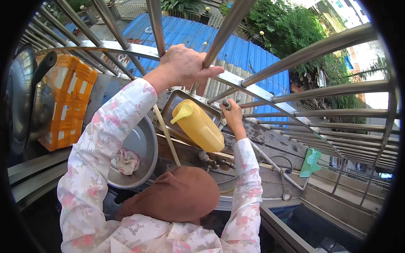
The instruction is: Cleaning the metal security bars of a balcony using a scrub pad and cloth.
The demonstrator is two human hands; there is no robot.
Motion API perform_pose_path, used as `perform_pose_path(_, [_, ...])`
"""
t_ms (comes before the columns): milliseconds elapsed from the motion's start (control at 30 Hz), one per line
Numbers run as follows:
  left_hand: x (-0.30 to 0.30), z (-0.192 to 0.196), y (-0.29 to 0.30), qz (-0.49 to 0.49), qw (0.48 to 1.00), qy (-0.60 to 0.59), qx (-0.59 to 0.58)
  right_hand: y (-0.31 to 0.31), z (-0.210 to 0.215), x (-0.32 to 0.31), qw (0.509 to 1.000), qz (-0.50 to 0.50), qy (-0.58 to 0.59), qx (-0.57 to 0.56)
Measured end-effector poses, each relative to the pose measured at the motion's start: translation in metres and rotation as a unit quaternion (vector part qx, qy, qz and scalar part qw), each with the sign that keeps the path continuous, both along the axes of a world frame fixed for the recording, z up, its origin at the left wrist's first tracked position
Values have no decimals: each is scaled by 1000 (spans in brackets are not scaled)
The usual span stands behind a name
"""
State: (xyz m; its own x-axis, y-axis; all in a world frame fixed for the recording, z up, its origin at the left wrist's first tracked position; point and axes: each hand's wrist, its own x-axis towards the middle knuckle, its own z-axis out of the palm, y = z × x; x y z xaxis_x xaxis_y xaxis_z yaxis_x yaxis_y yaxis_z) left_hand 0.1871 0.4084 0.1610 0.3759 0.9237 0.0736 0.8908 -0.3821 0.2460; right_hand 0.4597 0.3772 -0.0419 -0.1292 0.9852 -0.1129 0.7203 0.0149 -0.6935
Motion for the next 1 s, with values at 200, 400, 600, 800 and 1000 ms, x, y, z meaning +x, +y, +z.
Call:
perform_pose_path(200, [-16,3,-27,-53,990,-92,93,-76,112,28,979,-108,170,41])
perform_pose_path(400, [-80,-42,-175,107,912,-390,64,-124,229,-8,896,-44,441,-14])
perform_pose_path(600, [-152,-168,-338,303,950,-15,-78,-104,259,-122,911,269,277,-148])
perform_pose_path(800, [-147,-207,-390,323,928,-14,-184,-111,175,-239,869,494,30,-13])
perform_pose_path(1000, [-141,-193,-376,256,941,16,-222,-161,-27,-271,787,513,-197,281])
